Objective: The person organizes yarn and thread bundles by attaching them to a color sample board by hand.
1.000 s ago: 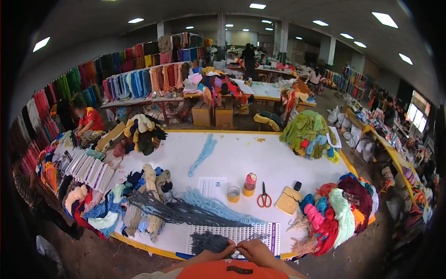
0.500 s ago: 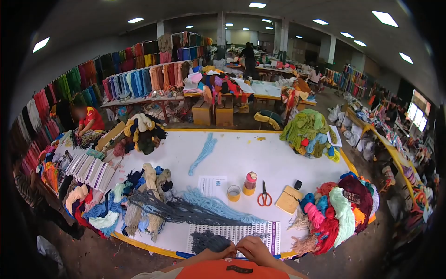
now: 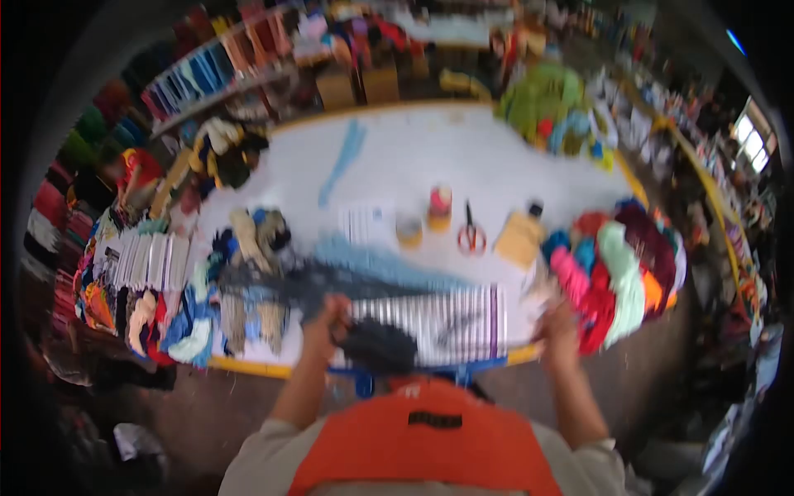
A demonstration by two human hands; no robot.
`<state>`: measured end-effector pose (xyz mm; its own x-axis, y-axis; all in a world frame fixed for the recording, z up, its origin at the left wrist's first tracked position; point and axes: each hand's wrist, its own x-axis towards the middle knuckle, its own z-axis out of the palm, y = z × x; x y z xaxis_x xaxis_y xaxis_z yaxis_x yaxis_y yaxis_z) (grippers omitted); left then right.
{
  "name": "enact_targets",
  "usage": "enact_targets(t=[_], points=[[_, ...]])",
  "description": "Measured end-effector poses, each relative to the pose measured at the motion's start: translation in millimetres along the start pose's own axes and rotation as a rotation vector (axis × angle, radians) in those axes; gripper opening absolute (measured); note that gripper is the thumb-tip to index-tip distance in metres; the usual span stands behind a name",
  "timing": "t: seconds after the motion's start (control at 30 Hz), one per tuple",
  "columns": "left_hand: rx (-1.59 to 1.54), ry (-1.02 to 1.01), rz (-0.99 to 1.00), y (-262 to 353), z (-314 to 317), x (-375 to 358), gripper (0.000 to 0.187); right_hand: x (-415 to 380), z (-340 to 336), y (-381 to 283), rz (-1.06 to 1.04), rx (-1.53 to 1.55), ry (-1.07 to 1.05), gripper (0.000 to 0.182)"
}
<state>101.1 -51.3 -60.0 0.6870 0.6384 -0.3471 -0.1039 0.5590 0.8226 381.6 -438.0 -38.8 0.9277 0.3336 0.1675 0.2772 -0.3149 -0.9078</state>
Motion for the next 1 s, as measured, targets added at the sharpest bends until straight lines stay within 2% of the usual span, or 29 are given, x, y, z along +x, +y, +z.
enact_targets(t=[0.03,0.1,0.13,0.17,0.2,0.23,0.27,0.3,0.33,0.37,0.4,0.43,0.53,0.57,0.63,0.73,0.8,0.87,1.0], points=[[-0.084,0.024,0.036,16,-11,4,0.029,15,-37,17,0.052,0.012,0.168,0.019],[-0.199,0.001,0.128,38,-12,6,0.041,42,-104,41,0.087,0.065,0.391,0.024],[-0.196,-0.063,0.137,41,-5,8,0.044,60,-125,26,0.049,0.021,0.559,0.021],[-0.190,-0.106,0.062,30,1,14,0.045,67,-129,23,0.095,0.096,0.672,0.015],[-0.186,-0.154,-0.003,20,14,21,0.045,72,-125,35,0.114,0.051,0.604,0.015],[-0.073,-0.095,-0.127,3,33,28,0.045,77,-119,52,0.132,0.011,0.537,0.015],[-0.017,-0.149,-0.231,-27,35,43,0.043,81,-93,69,0.055,-0.026,0.386,0.014],[-0.055,-0.137,-0.360,-52,49,58,0.039,87,-60,112,0.033,0.153,0.347,0.012],[-0.067,-0.136,-0.429,-75,65,71,0.037,82,-28,103,0.110,0.007,0.193,0.010],[-0.025,-0.152,-0.486,-97,79,86,0.035,81,-1,116,0.001,-0.198,0.006,0.009],[-0.016,-0.159,-0.532,-119,91,100,0.034,79,30,102,-0.073,-0.269,-0.095,0.009],[-0.008,-0.166,-0.577,-139,102,113,0.033,81,55,127,0.105,-0.234,-0.262,0.010],[0.166,-0.071,-0.678,-184,130,149,0.027,86,122,159,0.197,-0.303,-0.445,0.014],[0.209,-0.037,-0.690,-197,136,160,0.027,88,139,173,0.154,-0.347,-0.513,0.014],[0.259,0.021,-0.706,-222,142,182,0.030,92,169,191,0.078,-0.331,-0.544,0.015],[0.391,0.075,-0.695,-252,146,203,0.029,103,195,203,0.110,-0.350,-0.728,0.016],[0.492,0.091,-0.737,-258,155,206,0.029,104,202,210,0.071,-0.380,-0.739,0.016],[0.558,0.072,-0.669,-264,159,205,0.024,102,204,213,-0.004,-0.407,-0.722,0.015],[0.629,0.086,-0.570,-264,165,202,0.019,102,200,214,0.017,-0.411,-0.757,0.015]])
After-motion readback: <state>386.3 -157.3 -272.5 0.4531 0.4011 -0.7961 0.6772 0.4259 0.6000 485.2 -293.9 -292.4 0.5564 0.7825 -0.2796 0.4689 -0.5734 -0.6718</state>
